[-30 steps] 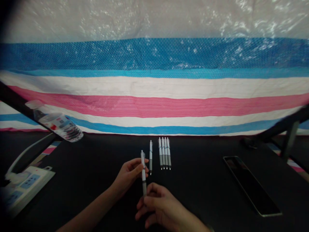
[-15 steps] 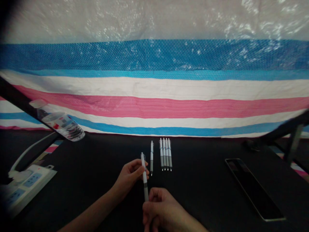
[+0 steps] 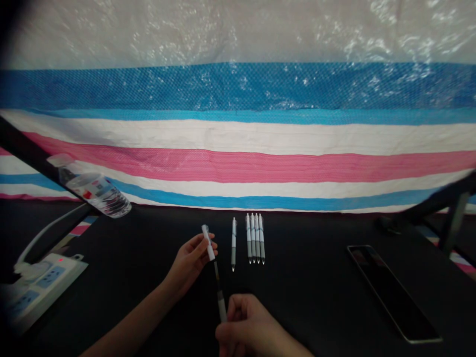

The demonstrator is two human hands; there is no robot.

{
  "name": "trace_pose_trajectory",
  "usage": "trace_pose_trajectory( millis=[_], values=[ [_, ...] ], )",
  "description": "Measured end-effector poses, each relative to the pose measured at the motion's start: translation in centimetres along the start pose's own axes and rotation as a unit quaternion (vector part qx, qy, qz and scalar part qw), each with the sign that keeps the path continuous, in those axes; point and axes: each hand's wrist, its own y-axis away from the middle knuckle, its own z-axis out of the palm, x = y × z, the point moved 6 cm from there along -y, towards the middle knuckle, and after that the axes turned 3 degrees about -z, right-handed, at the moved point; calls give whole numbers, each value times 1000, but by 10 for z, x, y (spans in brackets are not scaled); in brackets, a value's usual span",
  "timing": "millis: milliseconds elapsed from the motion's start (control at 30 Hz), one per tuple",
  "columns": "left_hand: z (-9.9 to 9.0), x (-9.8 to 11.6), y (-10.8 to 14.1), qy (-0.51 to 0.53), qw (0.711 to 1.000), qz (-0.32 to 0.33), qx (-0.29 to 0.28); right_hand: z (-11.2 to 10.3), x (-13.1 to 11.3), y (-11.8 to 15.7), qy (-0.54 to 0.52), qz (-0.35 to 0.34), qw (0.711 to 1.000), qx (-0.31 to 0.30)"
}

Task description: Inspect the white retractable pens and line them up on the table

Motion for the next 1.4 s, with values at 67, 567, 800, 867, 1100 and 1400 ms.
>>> trace_pose_trajectory(
  millis=[67,567,800,867,1100,1400],
  values=[
    [-1,2,0,10,1000,-3,6,0,-1,0,4,1,1000,4],
    [24,-23,22,-93,990,-51,-97,4,-9,0,-62,-44,997,-21],
    [22,-22,21,-96,987,-50,-121,1,-9,-2,-86,-55,995,-9],
    [22,-23,20,-83,987,-58,-127,1,-8,-2,-93,-56,994,-18],
    [19,-18,19,-39,994,-48,-92,1,-9,-2,-93,-56,993,-35],
    [21,-16,20,-48,994,-49,-89,0,-6,-4,-114,-62,991,-43]
  ],
)
